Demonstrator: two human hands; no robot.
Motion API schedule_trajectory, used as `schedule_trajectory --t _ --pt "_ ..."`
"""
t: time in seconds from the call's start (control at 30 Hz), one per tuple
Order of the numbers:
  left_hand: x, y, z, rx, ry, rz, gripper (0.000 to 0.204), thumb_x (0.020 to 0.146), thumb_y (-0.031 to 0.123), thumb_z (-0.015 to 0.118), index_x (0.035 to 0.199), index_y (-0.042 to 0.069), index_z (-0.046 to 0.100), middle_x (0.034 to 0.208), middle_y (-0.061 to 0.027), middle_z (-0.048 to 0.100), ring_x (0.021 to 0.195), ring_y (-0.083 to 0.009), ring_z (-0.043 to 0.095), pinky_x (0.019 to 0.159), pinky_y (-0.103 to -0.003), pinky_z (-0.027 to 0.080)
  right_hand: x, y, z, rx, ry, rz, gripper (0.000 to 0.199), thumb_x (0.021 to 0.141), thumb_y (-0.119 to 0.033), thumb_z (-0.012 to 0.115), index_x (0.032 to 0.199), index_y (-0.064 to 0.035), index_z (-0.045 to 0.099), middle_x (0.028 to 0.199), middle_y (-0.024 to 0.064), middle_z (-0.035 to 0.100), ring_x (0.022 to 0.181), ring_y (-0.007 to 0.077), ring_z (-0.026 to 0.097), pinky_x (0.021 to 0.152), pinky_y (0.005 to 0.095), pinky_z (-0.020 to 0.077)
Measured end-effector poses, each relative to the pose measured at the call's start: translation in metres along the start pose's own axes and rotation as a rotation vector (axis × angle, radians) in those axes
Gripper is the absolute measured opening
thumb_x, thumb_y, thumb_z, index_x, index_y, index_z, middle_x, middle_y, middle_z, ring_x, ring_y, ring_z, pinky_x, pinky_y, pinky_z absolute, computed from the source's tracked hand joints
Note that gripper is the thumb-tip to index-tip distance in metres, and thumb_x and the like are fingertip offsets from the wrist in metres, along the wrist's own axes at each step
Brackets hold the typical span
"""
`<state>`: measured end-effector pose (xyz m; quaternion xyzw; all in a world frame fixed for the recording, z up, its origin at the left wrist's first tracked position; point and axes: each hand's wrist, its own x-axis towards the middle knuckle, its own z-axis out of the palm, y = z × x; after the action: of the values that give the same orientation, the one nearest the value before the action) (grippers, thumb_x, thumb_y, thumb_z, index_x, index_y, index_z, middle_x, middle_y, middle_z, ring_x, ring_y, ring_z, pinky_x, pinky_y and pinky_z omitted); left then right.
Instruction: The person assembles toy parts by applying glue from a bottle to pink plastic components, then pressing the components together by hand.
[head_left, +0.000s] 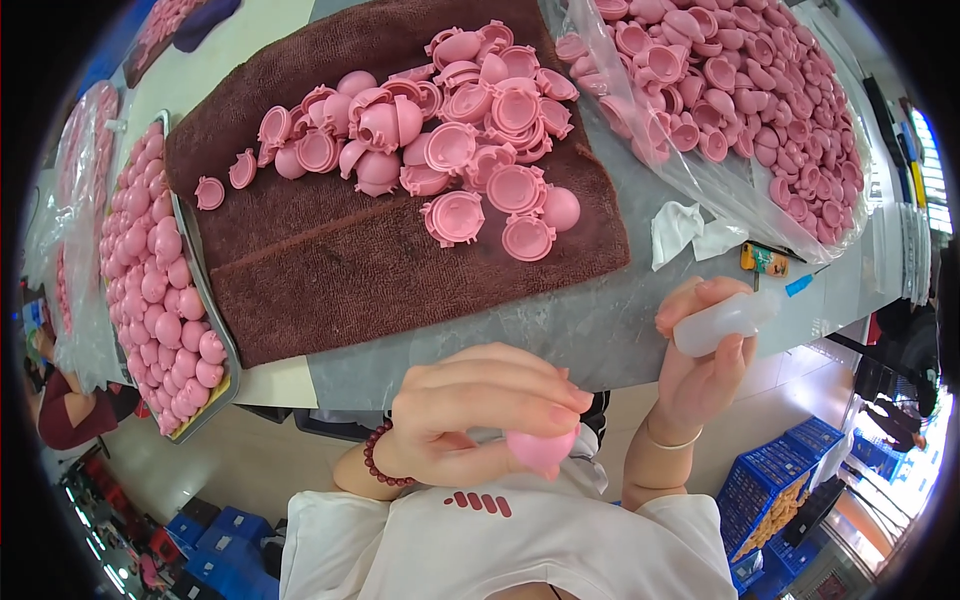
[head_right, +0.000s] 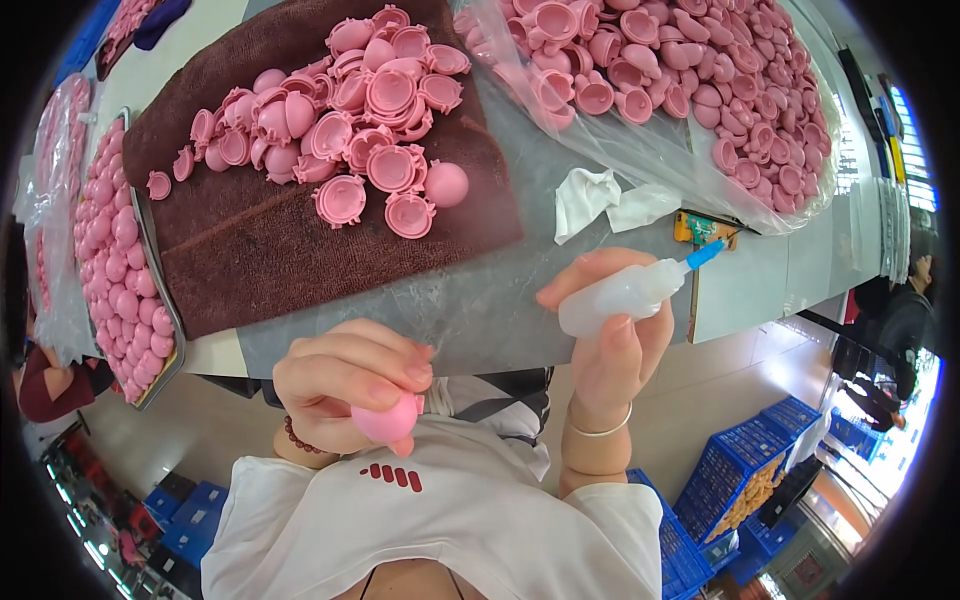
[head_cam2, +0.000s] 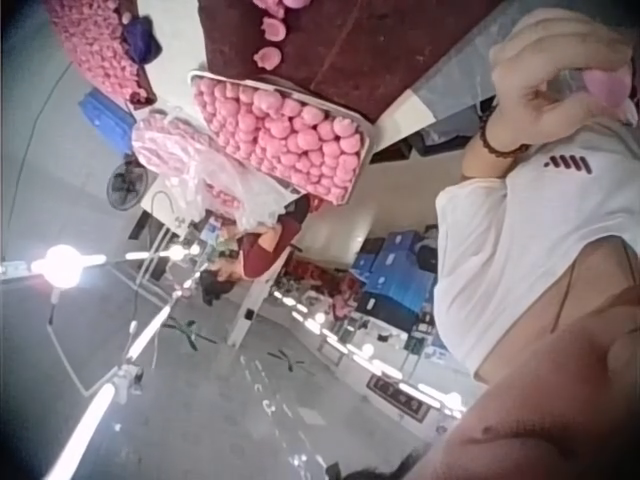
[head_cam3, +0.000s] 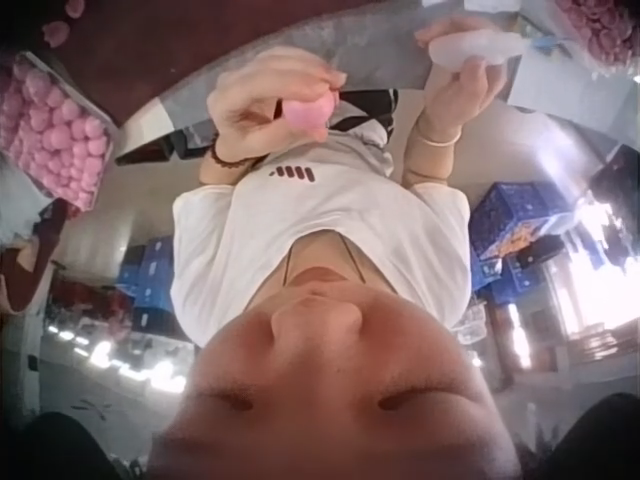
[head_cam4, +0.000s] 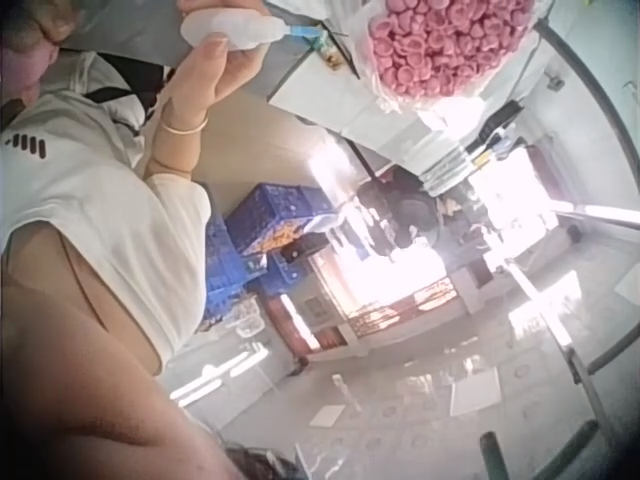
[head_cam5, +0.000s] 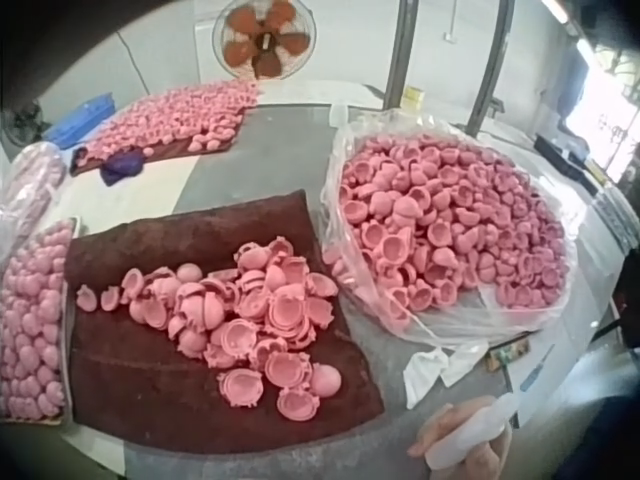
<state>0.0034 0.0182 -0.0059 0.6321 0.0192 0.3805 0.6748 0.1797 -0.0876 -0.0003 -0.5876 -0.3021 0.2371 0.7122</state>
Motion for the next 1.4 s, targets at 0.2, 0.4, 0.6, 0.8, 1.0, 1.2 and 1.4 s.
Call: schedule_trajectory --t 0.2,0.4,0.6,0.8,1.0,1.2,1.4 --pt "-0.001 0.005 -0.004 0.024 0.013 -0.028 0.037 0.059 0.01 0.079 0.089 0.003 0.059 0.087 -0.0175 0.062 0.078 -0.0284 0.06 0.073 -0.04 0.051 -0.001 -0.001 0.004 -0.028 -0.028 0.012 0.05 0.076 -0.043 0.055 0.094 0.0039 0.05 0.069 0.0132 0.057 0.062 0.0205 0.056 0.058 0.0281 0.0424" --pt "-0.005 0.019 -0.011 0.283 0.017 0.056 0.029 0.059 0.011 0.079 0.082 0.007 0.062 0.084 -0.0094 0.06 0.082 -0.0265 0.057 0.075 -0.04 0.05 -0.003 0.004 0.006 -0.007 -0.054 -0.006 0.05 0.076 -0.041 0.055 0.095 0.0048 0.048 0.073 0.0166 0.056 0.066 0.0218 0.055 0.058 0.0276 0.0407" --pt "-0.011 0.052 -0.068 1.073 0.406 0.123 0.02 0.06 0.008 0.072 0.076 0.007 0.061 0.081 -0.0058 0.061 0.08 -0.0244 0.056 0.073 -0.037 0.046 -0.008 0.01 -0.007 -0.069 -0.048 -0.108 0.047 0.08 -0.04 0.049 0.094 0.0047 0.047 0.07 0.0144 0.052 0.063 0.0211 0.049 0.054 0.0281 0.0371" --pt "-0.021 0.116 -0.167 1.901 0.798 -0.16 0.027 0.073 0.009 0.061 0.099 0.002 0.058 0.096 -0.0095 0.06 0.09 -0.024 0.056 0.082 -0.032 0.042 -0.002 0.009 -0.001 -0.025 -0.122 -0.104 0.045 0.082 -0.039 0.047 0.094 0.0046 0.046 0.07 0.0144 0.052 0.062 0.0204 0.048 0.054 0.0273 0.0365" --pt "0.002 0.081 -0.125 1.621 0.485 -0.185 0.03 0.075 0.009 0.059 0.105 0.004 0.056 0.11 -0.0138 0.055 0.104 -0.0294 0.05 0.09 -0.037 0.036 -0.002 0.01 0.001 -0.027 -0.1 -0.107 0.045 0.082 -0.039 0.047 0.094 0.0044 0.046 0.067 0.0148 0.052 0.061 0.0196 0.048 0.054 0.0266 0.0365" --pt "0.006 0.06 -0.14 1.943 0.242 -0.443 0.038 0.079 0.02 0.057 0.112 0.005 0.048 0.12 -0.0248 0.042 0.113 -0.0416 0.036 0.095 -0.046 0.03 -0.004 0.009 0.0 -0.023 -0.15 -0.121 0.042 0.082 -0.037 0.046 0.093 0.0043 0.046 0.066 0.0142 0.053 0.059 0.019 0.047 0.054 0.026 0.0356" --pt "0.015 0.055 -0.148 1.927 0.293 -0.358 0.022 0.076 0.015 0.059 0.097 0.006 0.057 0.092 -0.0086 0.06 0.089 -0.0259 0.053 0.074 -0.036 0.039 -0.002 0.009 0.0 0.007 -0.144 -0.119 0.041 0.083 -0.035 0.047 0.093 0.0042 0.046 0.067 0.0147 0.054 0.06 0.0183 0.047 0.054 0.0256 0.0345"
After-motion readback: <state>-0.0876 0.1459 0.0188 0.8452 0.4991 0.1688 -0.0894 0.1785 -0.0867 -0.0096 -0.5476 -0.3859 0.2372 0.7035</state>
